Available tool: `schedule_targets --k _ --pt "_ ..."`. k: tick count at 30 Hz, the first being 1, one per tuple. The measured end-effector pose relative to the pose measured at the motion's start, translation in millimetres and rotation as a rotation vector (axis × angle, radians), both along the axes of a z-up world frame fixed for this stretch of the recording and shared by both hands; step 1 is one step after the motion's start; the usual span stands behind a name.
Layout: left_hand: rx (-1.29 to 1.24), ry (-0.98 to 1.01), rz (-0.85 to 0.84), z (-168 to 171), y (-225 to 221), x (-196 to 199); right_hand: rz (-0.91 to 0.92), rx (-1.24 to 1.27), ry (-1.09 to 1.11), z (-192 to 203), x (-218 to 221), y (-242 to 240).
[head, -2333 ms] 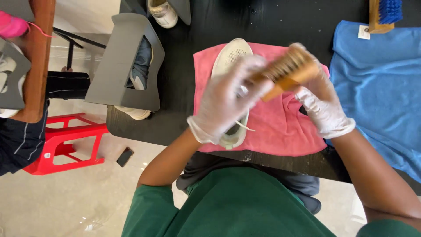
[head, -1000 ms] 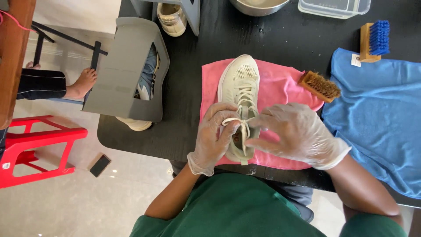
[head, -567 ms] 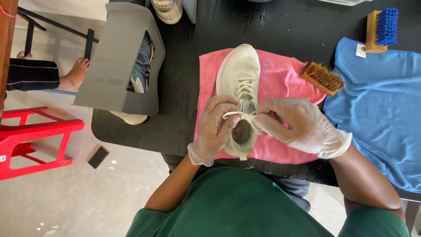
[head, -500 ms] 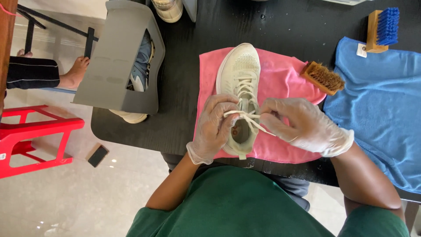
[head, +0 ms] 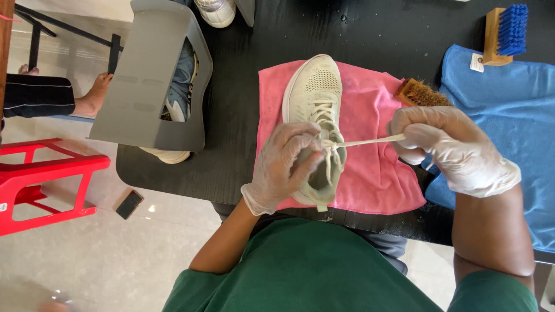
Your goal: The person is removing the laces from a white sneaker by unthreading them through each eyelet.
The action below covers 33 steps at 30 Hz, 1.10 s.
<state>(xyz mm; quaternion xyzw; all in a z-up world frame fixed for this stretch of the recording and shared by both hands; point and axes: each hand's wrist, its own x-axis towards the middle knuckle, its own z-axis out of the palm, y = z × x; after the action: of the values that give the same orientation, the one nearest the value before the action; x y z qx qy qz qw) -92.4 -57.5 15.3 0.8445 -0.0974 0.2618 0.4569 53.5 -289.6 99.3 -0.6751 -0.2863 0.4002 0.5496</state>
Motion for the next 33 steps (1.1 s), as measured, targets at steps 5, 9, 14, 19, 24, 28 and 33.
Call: schedule_targets --k 5,9,14,19,24,28,33 --pt "0.145 0.173 -0.102 -3 7 3 0.012 0.062 -0.007 8 -13 5" --pt "0.176 0.140 -0.037 -14 6 3 -0.048 0.229 -0.052 19 -16 1" --pt "0.171 0.123 0.031 -11 5 0 0.076 0.504 -0.100 -3 47 -43" --pt "0.160 0.032 0.067 -8 -2 2 0.414 0.491 -0.393 37 28 -18" --pt "-0.478 0.132 -0.160 11 -4 0 0.446 -0.254 -0.679 20 6 3" --pt "-0.117 0.110 -0.106 27 4 5 0.423 -0.440 -0.748 -6 -14 45" --pt "-0.748 0.384 -0.189 31 4 -9 0.164 0.081 -1.026 -33 -19 51"
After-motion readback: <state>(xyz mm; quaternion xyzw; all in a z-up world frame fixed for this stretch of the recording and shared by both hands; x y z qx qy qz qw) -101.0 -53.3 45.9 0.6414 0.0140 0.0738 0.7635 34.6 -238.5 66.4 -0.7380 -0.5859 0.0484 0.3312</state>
